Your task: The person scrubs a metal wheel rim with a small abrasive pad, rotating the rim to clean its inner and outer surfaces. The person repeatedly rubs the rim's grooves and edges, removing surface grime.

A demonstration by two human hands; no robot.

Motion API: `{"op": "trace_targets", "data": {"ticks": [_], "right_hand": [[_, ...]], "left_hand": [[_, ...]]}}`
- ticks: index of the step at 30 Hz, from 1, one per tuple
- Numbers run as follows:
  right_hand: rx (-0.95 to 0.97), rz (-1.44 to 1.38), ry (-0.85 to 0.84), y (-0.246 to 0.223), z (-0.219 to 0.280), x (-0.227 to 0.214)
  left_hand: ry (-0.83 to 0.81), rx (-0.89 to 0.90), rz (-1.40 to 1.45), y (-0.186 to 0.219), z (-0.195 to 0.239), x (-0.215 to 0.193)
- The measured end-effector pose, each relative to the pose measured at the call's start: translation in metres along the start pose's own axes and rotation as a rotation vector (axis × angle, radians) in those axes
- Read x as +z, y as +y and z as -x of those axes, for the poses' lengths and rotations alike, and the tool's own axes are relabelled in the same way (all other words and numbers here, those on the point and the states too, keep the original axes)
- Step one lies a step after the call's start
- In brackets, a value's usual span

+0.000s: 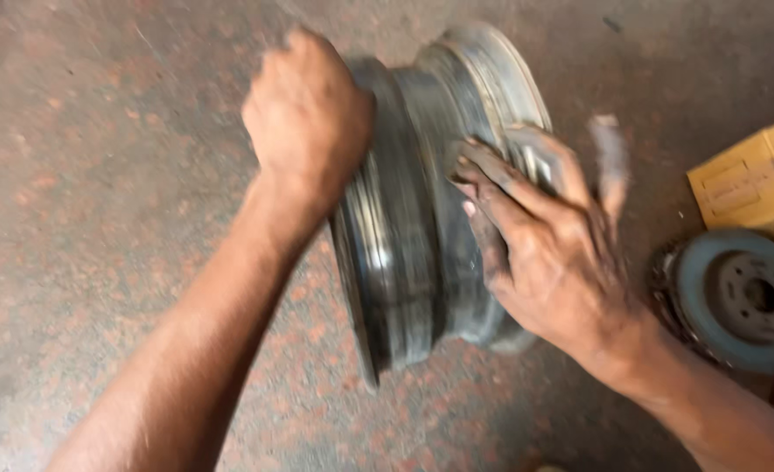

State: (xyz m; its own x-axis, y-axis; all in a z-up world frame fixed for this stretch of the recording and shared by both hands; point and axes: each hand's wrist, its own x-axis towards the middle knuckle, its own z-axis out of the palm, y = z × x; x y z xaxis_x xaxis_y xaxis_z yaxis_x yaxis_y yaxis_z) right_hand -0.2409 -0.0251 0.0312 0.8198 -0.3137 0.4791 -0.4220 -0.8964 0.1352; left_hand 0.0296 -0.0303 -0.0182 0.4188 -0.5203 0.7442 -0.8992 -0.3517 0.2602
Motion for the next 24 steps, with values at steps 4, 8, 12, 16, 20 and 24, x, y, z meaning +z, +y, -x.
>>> {"op": "trace_targets", "data": {"ticks": [4, 8, 12, 16, 20, 24], "right_hand": [[0.048, -0.219, 0.099, 0.017, -0.004, 0.014], [0.037, 0.013, 0.072, 0.027, 0.004, 0.009], [-0.078, 0.02, 0.054, 0.047, -0.02, 0.019], [-0.057, 0.109, 0.021, 0.035, -0.009, 0.008], [-0.117, 0.141, 0.059, 0.043, -0.018, 0.009], [-0.009, 0.096, -0.136, 0.049, -0.025, 0.004]], "left_hand": [[-0.128, -0.047, 0.136, 0.003, 0.012, -0.012], [-0.188, -0.118, 0.119, 0.009, -0.002, -0.019], [-0.255, -0.082, 0.142, 0.01, -0.001, -0.022], [-0.37, -0.169, 0.118, 0.01, -0.007, -0.027], [-0.049, 0.073, 0.123, 0.005, 0.0, -0.018], [-0.402, -0.138, 0.031, 0.007, -0.009, -0.017]]}}
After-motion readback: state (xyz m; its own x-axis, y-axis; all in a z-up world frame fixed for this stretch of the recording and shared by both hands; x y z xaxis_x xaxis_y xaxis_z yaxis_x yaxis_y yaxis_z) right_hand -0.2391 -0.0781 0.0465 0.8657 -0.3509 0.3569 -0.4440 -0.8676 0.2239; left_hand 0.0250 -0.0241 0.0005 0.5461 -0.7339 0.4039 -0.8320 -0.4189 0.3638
